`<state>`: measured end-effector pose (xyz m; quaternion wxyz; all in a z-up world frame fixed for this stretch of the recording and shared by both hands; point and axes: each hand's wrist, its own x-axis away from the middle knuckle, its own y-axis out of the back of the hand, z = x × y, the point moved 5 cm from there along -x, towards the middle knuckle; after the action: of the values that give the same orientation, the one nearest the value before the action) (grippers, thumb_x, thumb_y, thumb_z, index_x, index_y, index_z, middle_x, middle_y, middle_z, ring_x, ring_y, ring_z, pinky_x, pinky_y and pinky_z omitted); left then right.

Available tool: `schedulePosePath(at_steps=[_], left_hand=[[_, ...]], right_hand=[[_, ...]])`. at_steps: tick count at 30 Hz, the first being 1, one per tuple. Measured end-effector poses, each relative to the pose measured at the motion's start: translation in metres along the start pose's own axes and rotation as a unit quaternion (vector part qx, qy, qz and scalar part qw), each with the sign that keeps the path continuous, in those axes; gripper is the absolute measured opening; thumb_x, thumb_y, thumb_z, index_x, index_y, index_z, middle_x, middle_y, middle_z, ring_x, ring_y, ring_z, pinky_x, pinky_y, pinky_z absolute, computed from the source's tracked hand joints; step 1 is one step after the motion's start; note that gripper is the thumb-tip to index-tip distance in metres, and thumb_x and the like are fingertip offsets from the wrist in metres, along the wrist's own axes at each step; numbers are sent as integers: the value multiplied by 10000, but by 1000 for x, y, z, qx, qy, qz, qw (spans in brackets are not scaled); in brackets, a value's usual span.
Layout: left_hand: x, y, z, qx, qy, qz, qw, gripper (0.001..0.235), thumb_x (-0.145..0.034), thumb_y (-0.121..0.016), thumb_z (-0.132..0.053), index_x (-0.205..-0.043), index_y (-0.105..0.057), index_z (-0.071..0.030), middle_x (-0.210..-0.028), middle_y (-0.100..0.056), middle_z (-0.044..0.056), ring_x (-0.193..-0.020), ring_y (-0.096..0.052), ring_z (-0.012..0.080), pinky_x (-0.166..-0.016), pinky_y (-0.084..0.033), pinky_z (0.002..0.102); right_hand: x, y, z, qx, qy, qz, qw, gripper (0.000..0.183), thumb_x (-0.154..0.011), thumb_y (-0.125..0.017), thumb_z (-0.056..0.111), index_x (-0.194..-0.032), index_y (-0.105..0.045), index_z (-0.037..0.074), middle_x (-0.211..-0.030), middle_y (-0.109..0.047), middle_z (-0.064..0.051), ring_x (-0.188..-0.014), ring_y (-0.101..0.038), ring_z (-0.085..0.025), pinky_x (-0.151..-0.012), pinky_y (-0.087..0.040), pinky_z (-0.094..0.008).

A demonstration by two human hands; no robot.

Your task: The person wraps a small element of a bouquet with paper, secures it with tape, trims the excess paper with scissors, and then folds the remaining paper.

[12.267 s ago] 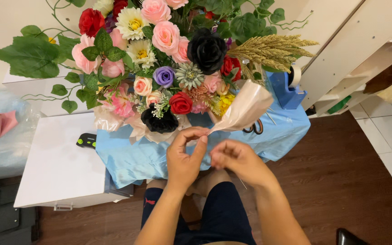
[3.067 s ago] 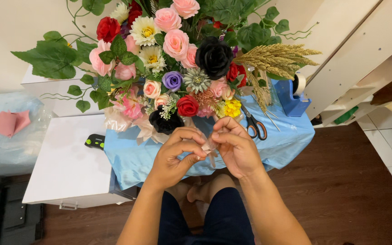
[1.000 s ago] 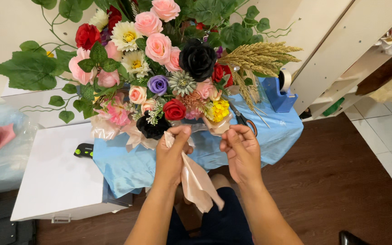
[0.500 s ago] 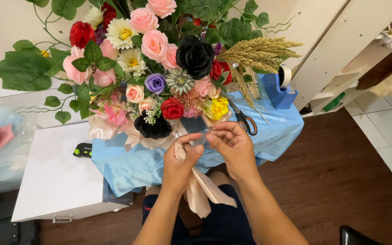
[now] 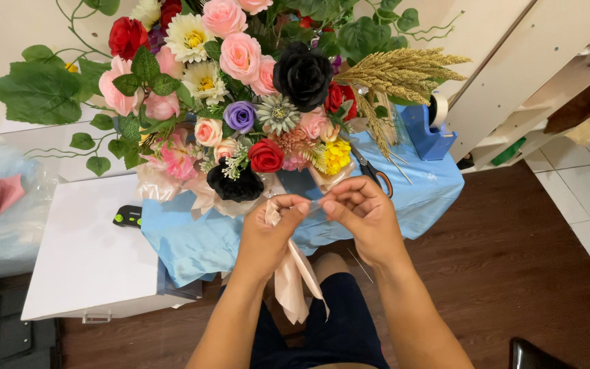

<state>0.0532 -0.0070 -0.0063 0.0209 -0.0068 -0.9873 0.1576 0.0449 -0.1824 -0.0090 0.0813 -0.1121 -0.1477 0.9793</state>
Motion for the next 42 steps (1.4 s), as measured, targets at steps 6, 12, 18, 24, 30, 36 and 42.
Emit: schedulePosePath(at_steps=[6,12,18,24,30,36,42], left_hand=[[-9,20,8,78,17,-76,994,183,-872,-806,-127,-997,-763,0,-647,-505,11,-546,-501,86,-573,-447,226],[-6,2,18,109,34,-50,992,220,-861,-811,-120,-1037,-778,7,-668,-563,21,-536,-499,75,-593,-508,250],[-8,4,32,164,4,-9,986,283,-911,-762,-134,-1146,-713,17,-653,-451,-18,-558,-439,59,-629,-505,255],[-8,5,25,142,0,50,989,377,-908,-752,-172,-1231,-676,8,-636,-450,-42,-589,-468,43,-639,-498,232],[-3,-10,30,-8,29,73,997,162,-841,-857,-91,-953,-803,12,-536,-502,7,-535,-465,55,-550,-416,211],[1,-34,39,22,89,48,995,140,-833,-848,-127,-916,-791,-30,-546,-457,-7,-508,-457,61,-518,-399,214],[-1,-44,71,144,138,27,980,214,-932,-738,-189,-1061,-710,-20,-600,-340,-68,-525,-420,50,-568,-441,228]], right_hand=[[-3,3,8,30,39,2,999,347,-846,-802,-6,-1149,-633,-9,-953,-745,-163,-824,-693,-149,-786,-563,-274],[3,-30,-1,132,27,62,989,243,-842,-846,51,-1069,-772,5,-869,-780,-114,-794,-684,-126,-795,-590,-309],[3,-17,-12,68,-6,17,998,165,-896,-794,58,-1038,-764,-20,-788,-742,-134,-745,-693,-141,-741,-580,-270],[6,22,-41,-24,-29,27,999,199,-891,-772,26,-1061,-683,-29,-796,-705,-149,-735,-709,-193,-725,-567,-281],[19,36,-59,94,-63,47,992,248,-762,-915,59,-956,-773,-2,-742,-747,-75,-695,-672,-79,-671,-544,-205],[20,58,-52,89,-91,28,991,244,-764,-909,53,-966,-782,4,-735,-754,-58,-677,-671,-62,-658,-542,-187],[19,108,-57,95,-87,4,992,212,-769,-896,38,-943,-780,9,-717,-745,-90,-650,-689,-119,-650,-571,-244]])
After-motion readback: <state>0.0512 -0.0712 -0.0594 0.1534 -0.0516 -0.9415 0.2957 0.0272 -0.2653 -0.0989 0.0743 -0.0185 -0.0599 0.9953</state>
